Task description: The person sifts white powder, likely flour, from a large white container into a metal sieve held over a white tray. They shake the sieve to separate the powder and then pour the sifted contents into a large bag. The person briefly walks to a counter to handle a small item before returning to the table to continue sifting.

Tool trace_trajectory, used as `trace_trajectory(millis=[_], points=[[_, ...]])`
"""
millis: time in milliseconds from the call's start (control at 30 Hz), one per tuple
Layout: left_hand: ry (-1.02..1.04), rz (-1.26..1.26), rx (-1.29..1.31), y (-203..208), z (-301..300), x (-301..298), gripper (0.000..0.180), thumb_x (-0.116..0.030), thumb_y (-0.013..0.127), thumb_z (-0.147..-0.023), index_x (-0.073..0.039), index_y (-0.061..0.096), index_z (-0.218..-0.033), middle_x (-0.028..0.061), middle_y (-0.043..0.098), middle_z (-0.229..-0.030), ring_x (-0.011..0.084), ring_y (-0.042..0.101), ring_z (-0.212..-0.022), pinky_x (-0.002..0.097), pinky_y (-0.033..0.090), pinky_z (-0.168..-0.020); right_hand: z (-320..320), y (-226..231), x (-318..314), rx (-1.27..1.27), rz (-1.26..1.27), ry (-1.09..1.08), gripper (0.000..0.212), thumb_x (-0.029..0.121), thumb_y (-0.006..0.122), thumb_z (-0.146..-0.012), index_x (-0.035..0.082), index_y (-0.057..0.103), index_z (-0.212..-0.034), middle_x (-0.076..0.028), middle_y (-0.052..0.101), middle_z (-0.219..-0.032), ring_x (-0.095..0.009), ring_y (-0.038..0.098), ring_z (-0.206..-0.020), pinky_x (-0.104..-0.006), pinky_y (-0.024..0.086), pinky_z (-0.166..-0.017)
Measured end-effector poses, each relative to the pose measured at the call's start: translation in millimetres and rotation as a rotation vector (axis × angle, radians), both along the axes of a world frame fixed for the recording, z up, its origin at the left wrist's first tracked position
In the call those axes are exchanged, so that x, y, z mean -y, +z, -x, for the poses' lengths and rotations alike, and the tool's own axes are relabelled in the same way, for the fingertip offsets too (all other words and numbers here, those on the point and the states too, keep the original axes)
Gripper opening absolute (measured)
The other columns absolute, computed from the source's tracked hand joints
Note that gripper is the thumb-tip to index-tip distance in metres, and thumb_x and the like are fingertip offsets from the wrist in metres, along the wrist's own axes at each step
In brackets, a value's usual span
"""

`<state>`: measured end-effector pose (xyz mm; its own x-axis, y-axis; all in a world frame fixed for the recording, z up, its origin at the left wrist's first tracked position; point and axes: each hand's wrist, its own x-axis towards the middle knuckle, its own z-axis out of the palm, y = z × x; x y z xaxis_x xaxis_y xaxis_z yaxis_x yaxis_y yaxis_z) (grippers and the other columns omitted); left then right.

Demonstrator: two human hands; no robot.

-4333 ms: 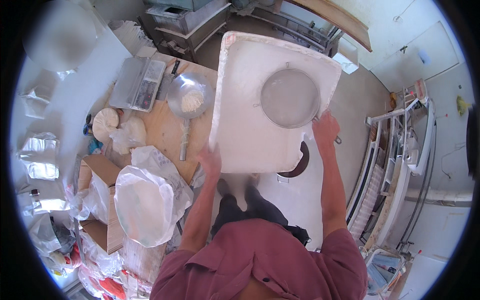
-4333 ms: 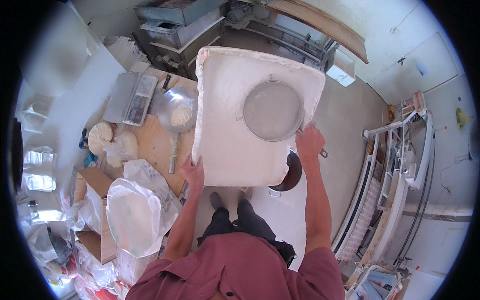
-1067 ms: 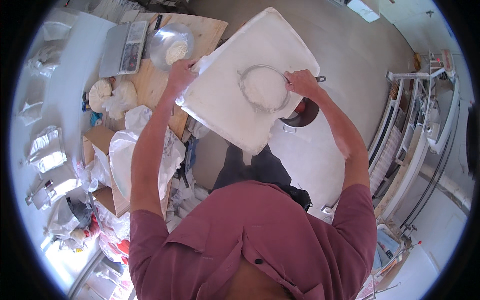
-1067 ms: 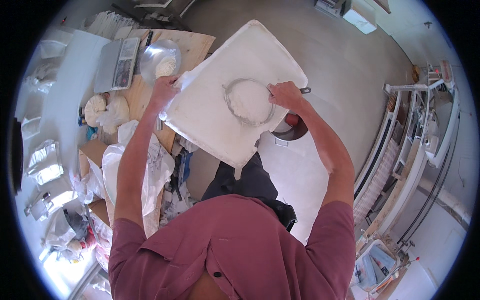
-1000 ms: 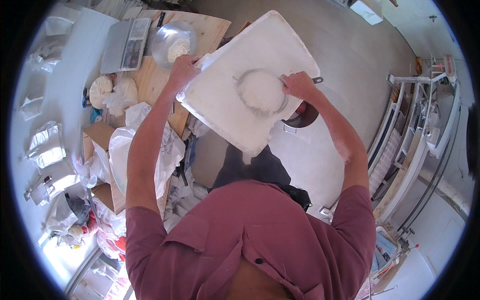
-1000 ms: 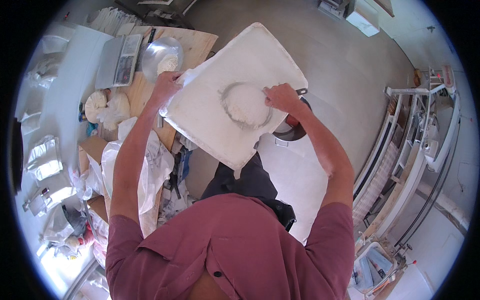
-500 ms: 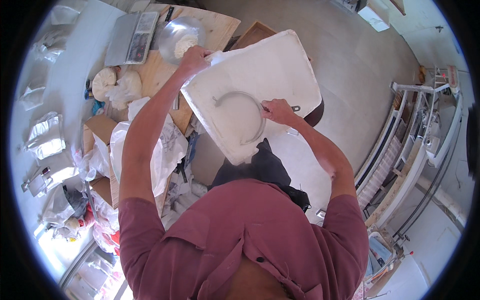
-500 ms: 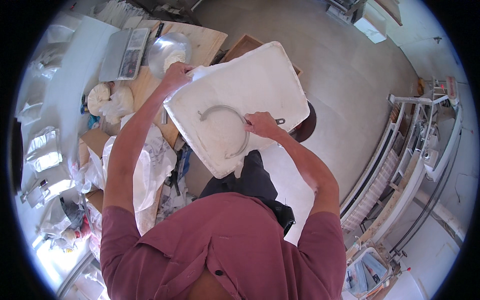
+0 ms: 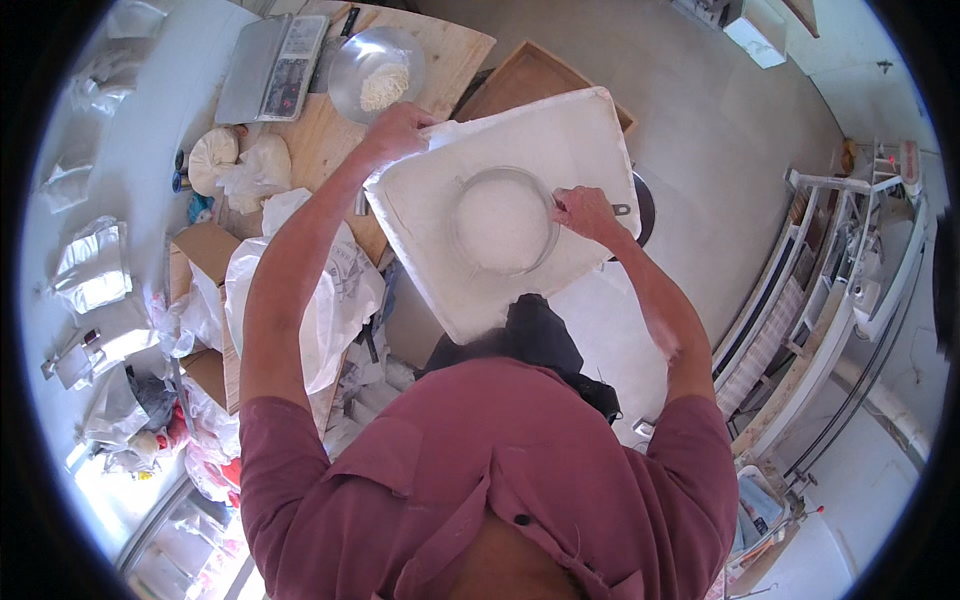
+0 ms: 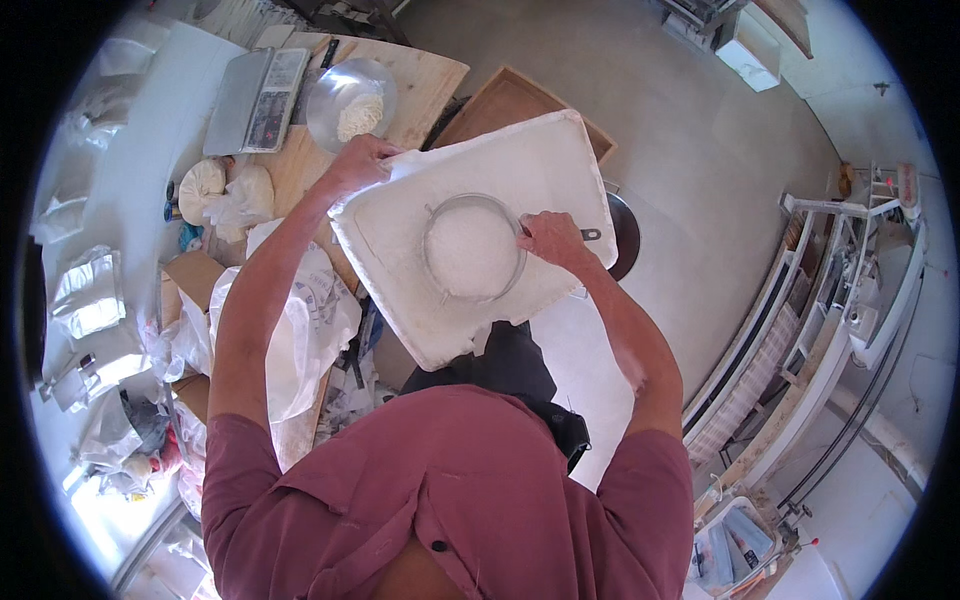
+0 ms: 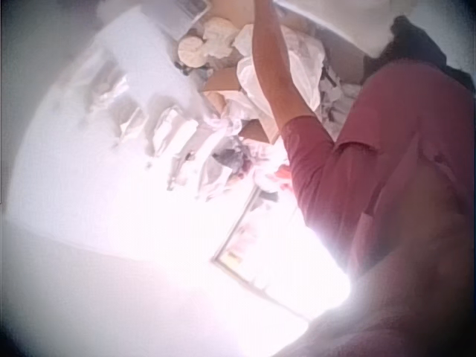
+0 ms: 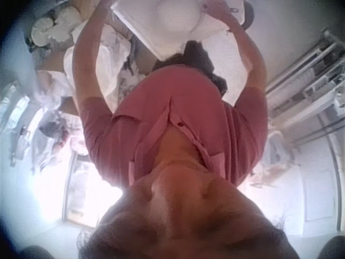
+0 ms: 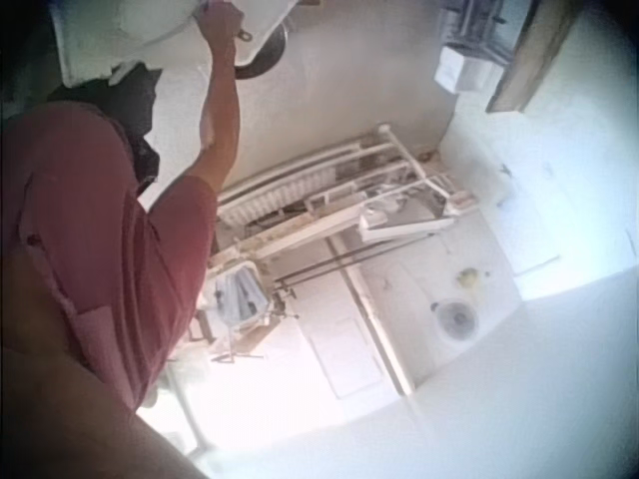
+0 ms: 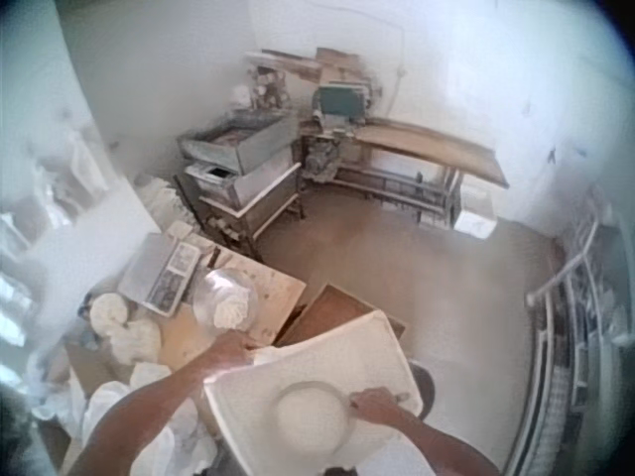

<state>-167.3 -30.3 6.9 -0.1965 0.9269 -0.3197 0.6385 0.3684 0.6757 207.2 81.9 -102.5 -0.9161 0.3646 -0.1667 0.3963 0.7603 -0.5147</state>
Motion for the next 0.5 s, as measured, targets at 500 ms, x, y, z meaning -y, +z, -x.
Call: trace_trajectory(millis=[500], points=[[-0.115,0.016,-0.127,19.5,-47.9,-35.5,0.049,-0.005,0.066,-0.064,-0.011,0.076,-0.111,0.0178,0.074,-0.088,0.0247,0.071,-0.077,0.0351,0.052,-0.072,61.4,35.8,-1.6,-0.137,-0.045,0.094,0.021,0.027,0.06,-0.084,0.008,0.061,-0.076,-0.014,0.064,-0.064,-0.035,0.066,-0.063,-0.047,0.052,-0.059]])
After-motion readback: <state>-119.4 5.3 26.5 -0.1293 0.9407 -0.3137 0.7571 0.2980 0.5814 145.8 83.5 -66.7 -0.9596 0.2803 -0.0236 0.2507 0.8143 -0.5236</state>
